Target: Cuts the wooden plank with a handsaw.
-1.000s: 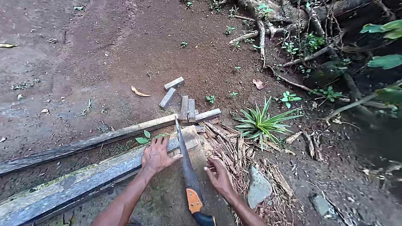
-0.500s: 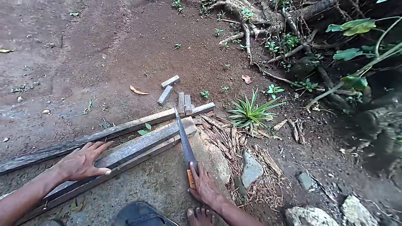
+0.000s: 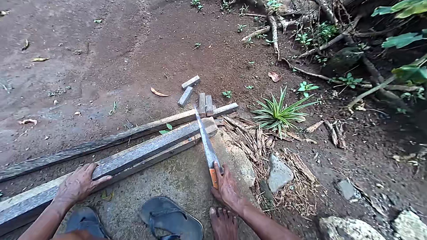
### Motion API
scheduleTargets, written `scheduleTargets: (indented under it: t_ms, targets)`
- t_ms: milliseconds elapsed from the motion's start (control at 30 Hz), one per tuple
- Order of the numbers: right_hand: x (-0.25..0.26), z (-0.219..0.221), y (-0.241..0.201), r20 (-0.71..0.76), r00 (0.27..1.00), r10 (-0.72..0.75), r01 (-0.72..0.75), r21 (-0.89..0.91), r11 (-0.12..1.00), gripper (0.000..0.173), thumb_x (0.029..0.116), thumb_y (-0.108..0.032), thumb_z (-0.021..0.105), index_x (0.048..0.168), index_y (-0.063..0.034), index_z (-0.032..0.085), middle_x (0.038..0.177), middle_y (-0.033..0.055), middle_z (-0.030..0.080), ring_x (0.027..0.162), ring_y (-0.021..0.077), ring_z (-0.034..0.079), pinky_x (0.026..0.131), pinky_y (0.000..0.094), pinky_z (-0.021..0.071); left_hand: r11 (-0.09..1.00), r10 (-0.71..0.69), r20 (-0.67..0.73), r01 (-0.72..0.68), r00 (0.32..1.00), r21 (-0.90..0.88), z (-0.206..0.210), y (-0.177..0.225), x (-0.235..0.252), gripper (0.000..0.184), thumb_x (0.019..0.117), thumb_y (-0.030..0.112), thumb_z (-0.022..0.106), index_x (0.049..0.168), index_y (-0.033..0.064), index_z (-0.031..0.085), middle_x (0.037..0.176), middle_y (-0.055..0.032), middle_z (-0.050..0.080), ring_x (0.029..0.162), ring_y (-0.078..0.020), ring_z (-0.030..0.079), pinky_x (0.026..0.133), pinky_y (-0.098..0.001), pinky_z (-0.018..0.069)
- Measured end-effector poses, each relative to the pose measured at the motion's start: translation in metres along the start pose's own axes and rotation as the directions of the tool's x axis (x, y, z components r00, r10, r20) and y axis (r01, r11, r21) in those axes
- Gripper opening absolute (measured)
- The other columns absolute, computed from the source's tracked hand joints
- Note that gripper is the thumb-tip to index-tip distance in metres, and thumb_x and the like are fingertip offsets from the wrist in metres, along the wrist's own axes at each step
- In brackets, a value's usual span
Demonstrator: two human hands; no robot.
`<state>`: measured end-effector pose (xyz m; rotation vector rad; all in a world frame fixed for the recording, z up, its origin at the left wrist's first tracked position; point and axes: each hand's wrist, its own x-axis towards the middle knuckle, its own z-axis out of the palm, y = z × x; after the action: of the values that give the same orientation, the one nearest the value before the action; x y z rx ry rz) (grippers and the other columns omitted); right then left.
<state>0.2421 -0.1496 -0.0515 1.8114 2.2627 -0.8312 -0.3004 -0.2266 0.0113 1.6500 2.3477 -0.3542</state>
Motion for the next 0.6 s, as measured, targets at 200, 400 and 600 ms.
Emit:
scheduleTargets:
  t_ms: [200, 400, 600]
  targets:
    - [-0.001, -0.002, 0.038, -0.114, 0.993, 0.009, 0.061, 0.598, 0.799, 0.095, 0.0690, -0.020, 0.081, 0.156, -0.0121, 0.042, 0.140, 0.0176, 0.054, 0.120, 0.0280, 0.061, 0.099, 0.0455, 0.0536, 0.997, -0.063, 0.049, 0.061, 0.997, 0.050, 0.001, 0.008, 0.008, 0.084, 0.0885, 0.061, 0.073, 0.139, -0.0035, 0.054, 0.144, -0.0281, 0.055, 0.136, -0.0448, 0.054, 0.110, -0.0617, 0.0443]
    - [-0.005, -0.045, 0.042, -0.161, 0.974, -0.160, 0.181, 0.975, 0.125, 0.076, 0.0759, -0.014, 0.065, 0.149, -0.0031, 0.045, 0.129, 0.0109, 0.065, 0.081, 0.0182, 0.068, 0.053, 0.0310, 0.0544, 0.999, -0.001, -0.014, 0.001, 1.000, 0.035, -0.004, 0.044, 0.015, 0.085, 0.0878, 0.064, 0.072, 0.134, -0.0057, 0.056, 0.137, -0.0295, 0.058, 0.131, -0.0470, 0.056, 0.107, -0.0649, 0.0444]
    - [-0.002, -0.101, 0.005, -0.412, 0.857, -0.310, 0.442, 0.896, 0.032, 0.090, 0.0784, -0.012, 0.072, 0.155, 0.0019, 0.026, 0.147, 0.0152, 0.050, 0.099, 0.0267, 0.069, 0.061, 0.0386, 0.0619, 0.997, 0.081, 0.014, -0.081, 0.997, -0.011, -0.037, 0.129, 0.028, 0.085, 0.0897, 0.069, 0.066, 0.134, -0.0031, 0.057, 0.133, -0.0270, 0.062, 0.127, -0.0453, 0.060, 0.102, -0.0632, 0.0487]
